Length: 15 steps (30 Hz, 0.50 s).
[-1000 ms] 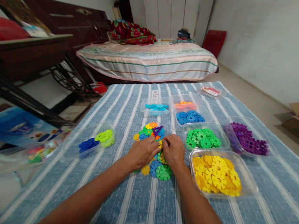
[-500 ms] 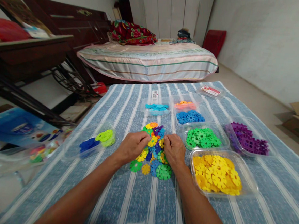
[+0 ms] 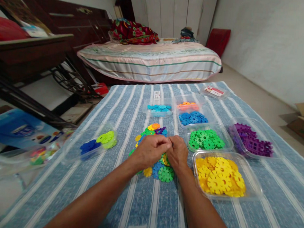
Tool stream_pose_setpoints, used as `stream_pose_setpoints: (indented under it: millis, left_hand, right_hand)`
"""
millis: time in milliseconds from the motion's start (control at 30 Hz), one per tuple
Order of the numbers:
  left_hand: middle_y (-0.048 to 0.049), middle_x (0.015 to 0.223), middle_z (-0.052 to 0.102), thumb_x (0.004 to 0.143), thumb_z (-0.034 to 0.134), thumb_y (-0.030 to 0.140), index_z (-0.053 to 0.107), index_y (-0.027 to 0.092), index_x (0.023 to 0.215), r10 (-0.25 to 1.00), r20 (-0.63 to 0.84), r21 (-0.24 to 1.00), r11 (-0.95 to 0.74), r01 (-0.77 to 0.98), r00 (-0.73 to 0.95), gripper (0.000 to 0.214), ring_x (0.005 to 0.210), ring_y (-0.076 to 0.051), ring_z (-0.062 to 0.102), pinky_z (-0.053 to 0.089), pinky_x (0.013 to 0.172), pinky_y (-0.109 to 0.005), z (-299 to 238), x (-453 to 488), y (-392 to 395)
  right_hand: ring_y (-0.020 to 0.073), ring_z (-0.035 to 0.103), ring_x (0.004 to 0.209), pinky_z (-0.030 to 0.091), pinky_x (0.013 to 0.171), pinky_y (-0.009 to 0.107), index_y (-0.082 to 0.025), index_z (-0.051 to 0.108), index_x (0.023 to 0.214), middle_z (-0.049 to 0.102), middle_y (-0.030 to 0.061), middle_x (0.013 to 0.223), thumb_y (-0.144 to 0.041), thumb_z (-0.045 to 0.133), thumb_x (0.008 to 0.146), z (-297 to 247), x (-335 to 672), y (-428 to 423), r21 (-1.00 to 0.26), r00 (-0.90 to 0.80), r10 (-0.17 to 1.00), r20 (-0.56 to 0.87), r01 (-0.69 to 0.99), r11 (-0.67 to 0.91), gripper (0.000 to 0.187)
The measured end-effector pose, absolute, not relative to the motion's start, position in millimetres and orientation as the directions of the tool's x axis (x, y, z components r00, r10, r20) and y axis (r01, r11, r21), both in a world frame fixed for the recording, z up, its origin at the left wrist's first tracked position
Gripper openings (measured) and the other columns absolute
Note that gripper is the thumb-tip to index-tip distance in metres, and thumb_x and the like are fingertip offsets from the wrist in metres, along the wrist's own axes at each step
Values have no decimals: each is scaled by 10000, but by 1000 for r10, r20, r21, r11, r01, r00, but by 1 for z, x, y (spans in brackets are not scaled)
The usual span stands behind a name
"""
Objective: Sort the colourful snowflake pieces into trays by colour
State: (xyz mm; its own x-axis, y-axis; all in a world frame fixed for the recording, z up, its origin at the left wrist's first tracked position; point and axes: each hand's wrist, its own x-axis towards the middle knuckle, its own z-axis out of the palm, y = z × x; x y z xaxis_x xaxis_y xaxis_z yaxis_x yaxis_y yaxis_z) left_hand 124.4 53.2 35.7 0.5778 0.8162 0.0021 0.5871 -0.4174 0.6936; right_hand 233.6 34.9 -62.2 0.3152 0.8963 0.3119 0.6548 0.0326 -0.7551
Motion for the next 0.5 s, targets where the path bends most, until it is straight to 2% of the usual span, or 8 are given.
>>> stream_pose_setpoints:
  millis: [67, 167, 300, 500]
  left_hand:
    - [-12, 674, 632, 806, 465, 228, 635, 169, 704, 843, -35, 523, -442, 729, 537, 207, 659, -147, 574, 402, 616, -246, 30, 104, 60]
    - [-23, 716, 643, 789, 496, 239, 631, 187, 732, 843, -113, 329, -467, 821, 525, 155, 701, -177, 590, 409, 639, -273, 23, 84, 62]
    - [-35, 805, 648, 795, 519, 273, 627, 206, 819, 800, -173, 239, -532, 812, 575, 129, 785, -197, 607, 437, 684, -287, 21, 85, 55]
    - [-96, 949, 618, 812, 496, 303, 610, 203, 985, 720, -234, 134, -641, 755, 653, 231, 835, -247, 616, 473, 684, -342, 19, 97, 51]
  right_hand:
    - [156, 530, 740, 401, 679, 276, -177, 641, 715, 589, 17, 712, -359, 416, 889, -60, 238, 36, -746, 294, 902, 316, 664, 45, 338]
    - [163, 523, 735, 368, 667, 274, -183, 639, 722, 590, 27, 715, -364, 394, 886, -59, 240, 38, -734, 281, 906, 317, 677, 47, 346]
    - [164, 512, 726, 355, 659, 272, -196, 630, 707, 590, 27, 711, -372, 385, 880, -61, 239, 39, -727, 275, 905, 324, 685, 52, 348]
    - [165, 515, 732, 360, 666, 271, -195, 632, 720, 593, 30, 726, -368, 382, 880, -63, 241, 38, -720, 258, 913, 317, 692, 54, 344]
